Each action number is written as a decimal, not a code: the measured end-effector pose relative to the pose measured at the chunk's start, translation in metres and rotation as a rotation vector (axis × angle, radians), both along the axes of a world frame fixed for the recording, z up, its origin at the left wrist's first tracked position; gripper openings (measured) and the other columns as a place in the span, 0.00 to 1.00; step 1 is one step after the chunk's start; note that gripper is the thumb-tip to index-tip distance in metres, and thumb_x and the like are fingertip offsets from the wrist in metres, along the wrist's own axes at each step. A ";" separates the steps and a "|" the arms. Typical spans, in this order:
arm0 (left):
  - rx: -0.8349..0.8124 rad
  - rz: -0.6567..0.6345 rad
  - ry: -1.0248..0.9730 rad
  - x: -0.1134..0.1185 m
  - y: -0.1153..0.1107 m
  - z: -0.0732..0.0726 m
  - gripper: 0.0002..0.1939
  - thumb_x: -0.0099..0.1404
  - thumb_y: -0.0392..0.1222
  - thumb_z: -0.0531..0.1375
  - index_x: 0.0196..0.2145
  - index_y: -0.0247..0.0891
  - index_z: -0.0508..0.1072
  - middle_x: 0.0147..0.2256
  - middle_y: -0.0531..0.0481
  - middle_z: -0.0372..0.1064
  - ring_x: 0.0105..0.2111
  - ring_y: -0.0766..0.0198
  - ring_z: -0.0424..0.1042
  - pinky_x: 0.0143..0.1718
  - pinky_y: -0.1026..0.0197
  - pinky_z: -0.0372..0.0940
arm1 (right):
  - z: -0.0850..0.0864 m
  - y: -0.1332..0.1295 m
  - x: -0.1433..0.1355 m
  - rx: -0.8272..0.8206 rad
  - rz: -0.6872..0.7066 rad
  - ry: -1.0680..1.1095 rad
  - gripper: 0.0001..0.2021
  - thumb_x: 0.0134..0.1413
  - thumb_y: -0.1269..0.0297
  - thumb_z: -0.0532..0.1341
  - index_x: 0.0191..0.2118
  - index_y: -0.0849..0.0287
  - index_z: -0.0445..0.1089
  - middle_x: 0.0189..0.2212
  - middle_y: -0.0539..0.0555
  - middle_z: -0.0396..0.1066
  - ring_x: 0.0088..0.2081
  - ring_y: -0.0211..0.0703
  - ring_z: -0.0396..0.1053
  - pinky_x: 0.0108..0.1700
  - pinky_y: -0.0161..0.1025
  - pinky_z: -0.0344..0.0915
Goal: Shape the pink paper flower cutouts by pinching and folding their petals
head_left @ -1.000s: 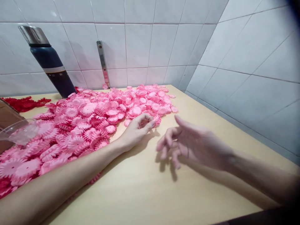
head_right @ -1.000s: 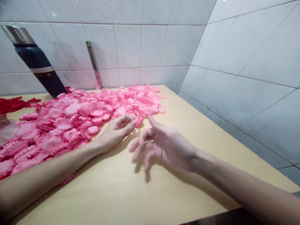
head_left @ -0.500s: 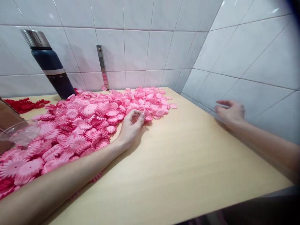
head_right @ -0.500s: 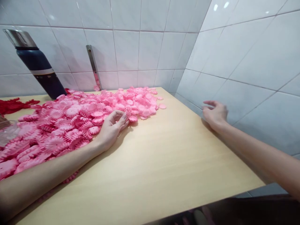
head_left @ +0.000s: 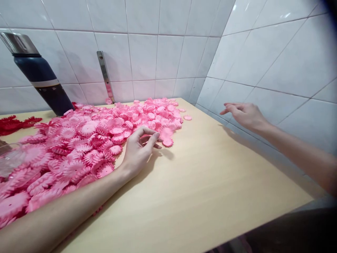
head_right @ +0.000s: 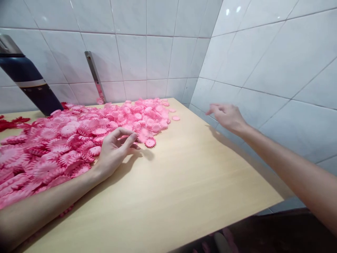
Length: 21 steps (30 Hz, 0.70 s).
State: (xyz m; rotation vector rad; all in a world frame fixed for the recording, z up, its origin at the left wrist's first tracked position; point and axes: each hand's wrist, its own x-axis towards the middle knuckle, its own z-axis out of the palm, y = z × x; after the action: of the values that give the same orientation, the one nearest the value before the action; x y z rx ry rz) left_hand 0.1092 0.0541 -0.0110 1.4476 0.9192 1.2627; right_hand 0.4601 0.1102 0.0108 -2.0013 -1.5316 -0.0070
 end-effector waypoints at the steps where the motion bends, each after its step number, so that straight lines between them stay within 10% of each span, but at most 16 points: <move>1: 0.025 -0.003 0.027 0.000 -0.001 0.001 0.11 0.59 0.44 0.64 0.31 0.34 0.69 0.30 0.50 0.71 0.29 0.65 0.75 0.30 0.64 0.72 | 0.003 -0.003 -0.013 0.032 0.024 0.020 0.13 0.54 0.59 0.56 0.32 0.55 0.78 0.49 0.51 0.73 0.47 0.47 0.71 0.49 0.40 0.63; 4: 0.082 -0.017 0.080 0.000 -0.002 0.002 0.10 0.57 0.42 0.65 0.31 0.32 0.72 0.30 0.49 0.72 0.29 0.65 0.75 0.30 0.65 0.72 | 0.015 -0.016 -0.056 0.011 0.305 0.175 0.11 0.45 0.56 0.66 0.33 0.57 0.77 0.38 0.54 0.77 0.39 0.48 0.73 0.40 0.40 0.66; 8: 0.070 -0.037 0.046 -0.001 -0.005 0.003 0.14 0.57 0.42 0.66 0.40 0.35 0.71 0.28 0.51 0.73 0.28 0.62 0.76 0.29 0.62 0.73 | 0.026 -0.035 -0.108 -0.149 0.749 0.146 0.15 0.56 0.51 0.59 0.35 0.57 0.73 0.27 0.51 0.75 0.21 0.37 0.66 0.28 0.38 0.61; 12: 0.143 0.022 0.166 -0.002 -0.009 0.003 0.21 0.58 0.43 0.65 0.49 0.38 0.69 0.18 0.56 0.69 0.21 0.63 0.74 0.29 0.62 0.72 | 0.030 -0.043 -0.134 -0.129 0.739 -0.015 0.26 0.63 0.45 0.49 0.26 0.58 0.71 0.17 0.51 0.66 0.25 0.42 0.67 0.33 0.40 0.59; 17: 0.280 0.030 0.134 0.000 -0.012 0.002 0.39 0.54 0.40 0.67 0.61 0.49 0.58 0.52 0.44 0.71 0.47 0.55 0.74 0.48 0.56 0.70 | 0.027 -0.033 -0.128 -0.045 0.887 -0.110 0.14 0.61 0.55 0.55 0.41 0.55 0.75 0.34 0.55 0.75 0.38 0.48 0.70 0.47 0.45 0.59; 21: 0.227 0.066 0.133 0.000 -0.012 0.002 0.47 0.54 0.40 0.68 0.65 0.54 0.48 0.54 0.42 0.69 0.44 0.54 0.76 0.45 0.55 0.72 | 0.023 -0.033 -0.120 0.034 0.855 -0.182 0.14 0.63 0.60 0.53 0.47 0.54 0.73 0.23 0.49 0.70 0.31 0.44 0.68 0.55 0.51 0.53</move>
State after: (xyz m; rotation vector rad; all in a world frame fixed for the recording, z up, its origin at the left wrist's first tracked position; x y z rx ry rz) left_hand 0.1088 0.0420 -0.0095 1.7084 0.9418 1.3674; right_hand 0.3400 0.0774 0.0336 -1.2043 -2.3656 0.1310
